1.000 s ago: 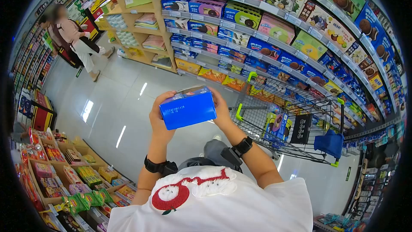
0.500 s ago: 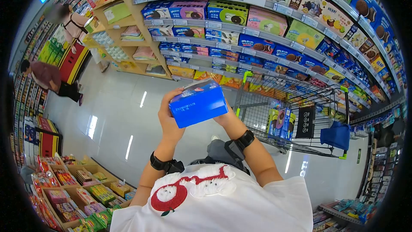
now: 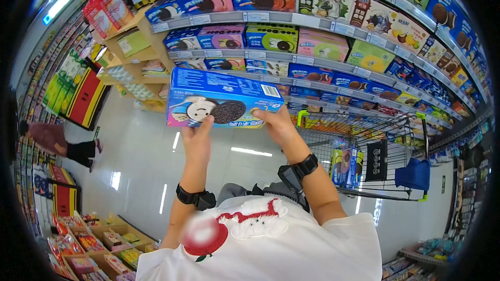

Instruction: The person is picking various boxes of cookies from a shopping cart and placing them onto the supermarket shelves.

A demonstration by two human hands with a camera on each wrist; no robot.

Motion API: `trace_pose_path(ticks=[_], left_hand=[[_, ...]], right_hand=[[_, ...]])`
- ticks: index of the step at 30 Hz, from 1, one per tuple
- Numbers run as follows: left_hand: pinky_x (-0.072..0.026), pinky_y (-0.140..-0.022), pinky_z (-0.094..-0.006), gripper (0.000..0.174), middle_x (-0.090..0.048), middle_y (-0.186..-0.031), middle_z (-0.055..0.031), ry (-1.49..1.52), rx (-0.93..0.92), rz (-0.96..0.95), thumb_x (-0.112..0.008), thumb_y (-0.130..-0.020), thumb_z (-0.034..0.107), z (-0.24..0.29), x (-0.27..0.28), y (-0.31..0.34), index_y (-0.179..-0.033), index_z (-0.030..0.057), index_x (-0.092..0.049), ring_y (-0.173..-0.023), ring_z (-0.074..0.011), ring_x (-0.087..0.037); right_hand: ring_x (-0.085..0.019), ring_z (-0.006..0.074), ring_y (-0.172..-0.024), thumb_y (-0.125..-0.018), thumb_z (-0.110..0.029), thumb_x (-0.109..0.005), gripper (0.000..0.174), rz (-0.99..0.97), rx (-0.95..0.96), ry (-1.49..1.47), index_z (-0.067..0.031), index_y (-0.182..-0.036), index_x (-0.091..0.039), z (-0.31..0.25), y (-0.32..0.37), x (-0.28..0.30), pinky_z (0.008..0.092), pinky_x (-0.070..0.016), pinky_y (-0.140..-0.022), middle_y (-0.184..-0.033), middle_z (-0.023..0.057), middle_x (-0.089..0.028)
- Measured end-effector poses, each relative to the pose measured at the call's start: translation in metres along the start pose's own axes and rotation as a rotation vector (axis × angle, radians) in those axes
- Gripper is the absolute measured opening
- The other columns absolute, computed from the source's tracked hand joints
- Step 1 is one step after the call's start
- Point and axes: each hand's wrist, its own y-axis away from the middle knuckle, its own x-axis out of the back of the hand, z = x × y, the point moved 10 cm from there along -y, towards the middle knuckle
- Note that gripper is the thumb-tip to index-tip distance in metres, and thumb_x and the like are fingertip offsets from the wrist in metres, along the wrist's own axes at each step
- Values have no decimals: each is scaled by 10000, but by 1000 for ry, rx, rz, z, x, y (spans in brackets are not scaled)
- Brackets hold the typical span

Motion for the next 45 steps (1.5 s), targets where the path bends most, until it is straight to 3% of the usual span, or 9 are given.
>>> trace_pose_path(ticks=[8, 11, 21, 22, 28, 31, 36, 39, 45], left_hand=[[-394, -949, -313, 566, -447, -1221, -120, 204, -15, -112, -575, -802, -33, 8, 26, -73, -1322, 15, -357, -1129, -190, -456], [-383, -967, -320, 646, -455, -1223, -132, 107, -90, -253, -638, -763, -9, 20, 23, -88, -1334, 16, -336, -1141, -193, -448], [-414, -937, -342, 888, -538, -1154, -143, -131, -452, -790, -768, -578, 59, 110, 2, -94, -1342, 40, -316, -1079, -225, -528], [-416, -930, -360, 963, -535, -1149, -165, -165, -395, -803, -793, -579, 231, 105, 5, -99, -1358, 27, -265, -1073, -254, -531], [-381, -977, -371, 1097, -418, -1293, -145, -33, -417, -723, -849, -575, 326, 103, 21, -121, -1408, 70, -182, -1176, -247, -443], [-372, -994, -376, 1214, -308, -1375, -131, 81, -170, -580, -850, -543, 445, 64, 33, -138, -1430, 106, -93, -1219, -247, -392], [-378, -1009, -416, 502, -354, -1375, -81, 481, 326, -655, -358, -981, 303, 14, 19, -122, -1426, 150, -181, -1226, -227, -407], [-415, -973, -402, 513, -421, -1321, -67, 524, 549, -711, -376, -961, 414, -16, 16, -117, -1403, 212, -212, -1197, -233, -451], [-499, -855, -450, 674, -520, -1244, -162, 745, 684, -718, -296, -920, 575, -19, 8, -108, -1317, 38, -378, -1111, -305, -545]], right_hand=[[-643, 210, -870, -793, -181, -677, 412, 418, 19, 23, -2, -1116, -496, -10, -15, 23, 329, -544, -733, -1031, 112, -609], [-650, 204, -878, -870, -234, -593, 299, 340, -14, -52, -20, -1073, -543, 4, -25, 14, 330, -559, -721, -994, 90, -634], [-552, 254, -1084, -732, -5, -692, 521, -84, -95, -97, -51, -1209, -488, 65, -53, -44, 494, -400, -987, -1114, 62, -591], [-551, 248, -1086, -736, 3, -685, 528, -64, -114, -34, -56, -1219, -478, 66, -52, -48, 502, -398, -989, -1091, 51, -587], [-572, 192, -1002, -677, 27, -713, 640, 64, 132, -34, -113, -1236, -435, 45, -52, -62, 372, -479, -875, -1021, 29, -582], [-563, 157, -968, -632, 80, -713, 707, 146, 305, 64, -130, -1239, -418, 12, -52, -50, 311, -480, -822, -1040, 17, -564], [-539, 184, -1069, -690, -38, -769, 626, 344, 570, 484, -103, -1206, -421, -52, -28, -55, 309, -436, -932, -1186, 82, -519], [-520, 173, -1070, -613, -18, -790, 640, 435, 709, 602, -108, -1155, -462, -69, -12, -64, 295, -424, -913, -1168, 68, -513], [-443, 301, -1215, -664, -157, -790, 586, 407, 964, 1095, -144, -1154, -469, -103, 14, -110, 368, -367, -994, -1336, 206, -398]])
